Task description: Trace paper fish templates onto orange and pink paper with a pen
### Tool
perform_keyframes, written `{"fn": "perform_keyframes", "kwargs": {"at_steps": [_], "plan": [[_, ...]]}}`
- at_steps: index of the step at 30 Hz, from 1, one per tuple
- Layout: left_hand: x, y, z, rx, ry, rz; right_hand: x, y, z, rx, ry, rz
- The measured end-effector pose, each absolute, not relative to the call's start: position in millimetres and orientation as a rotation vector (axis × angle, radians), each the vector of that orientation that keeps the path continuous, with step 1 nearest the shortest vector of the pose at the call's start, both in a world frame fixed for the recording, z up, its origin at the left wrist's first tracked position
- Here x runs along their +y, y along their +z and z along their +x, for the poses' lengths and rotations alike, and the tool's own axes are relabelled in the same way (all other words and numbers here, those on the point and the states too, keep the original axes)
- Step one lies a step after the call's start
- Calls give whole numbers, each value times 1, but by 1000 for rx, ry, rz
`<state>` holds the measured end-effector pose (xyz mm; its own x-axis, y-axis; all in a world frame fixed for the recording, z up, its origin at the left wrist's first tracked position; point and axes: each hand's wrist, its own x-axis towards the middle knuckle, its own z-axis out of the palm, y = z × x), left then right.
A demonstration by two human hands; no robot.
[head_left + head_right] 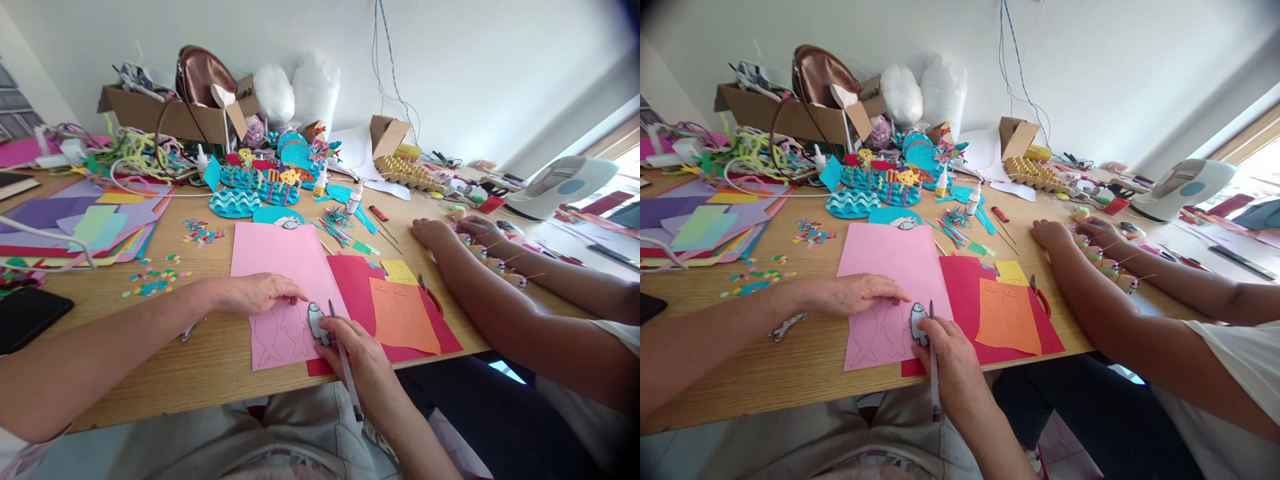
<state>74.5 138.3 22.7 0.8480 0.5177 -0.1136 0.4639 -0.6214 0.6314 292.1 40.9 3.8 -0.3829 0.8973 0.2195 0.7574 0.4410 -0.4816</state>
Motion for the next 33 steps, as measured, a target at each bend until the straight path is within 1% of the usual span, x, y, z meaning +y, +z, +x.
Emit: {"fn": "perform_keyframes", "kwargs": {"at_steps": [6, 12, 17, 24, 28, 33], "plan": [[144, 24, 73, 763, 108, 2138, 42, 2, 292, -2241, 393, -1385], [145, 25, 71, 805, 197, 2115, 41, 1, 292, -2227, 376, -1384], [142, 27, 75, 691, 149, 2335, 41, 6, 292, -2237, 405, -1383], [126, 38, 91, 500, -12, 2713, 41, 5, 292, -2207, 443, -1374], [122, 41, 94, 508, -53, 2795, 40, 4, 292, -2201, 450, -1363], [122, 39, 91, 479, -16, 2828, 40, 3, 293, -2218, 473, -1361]]}}
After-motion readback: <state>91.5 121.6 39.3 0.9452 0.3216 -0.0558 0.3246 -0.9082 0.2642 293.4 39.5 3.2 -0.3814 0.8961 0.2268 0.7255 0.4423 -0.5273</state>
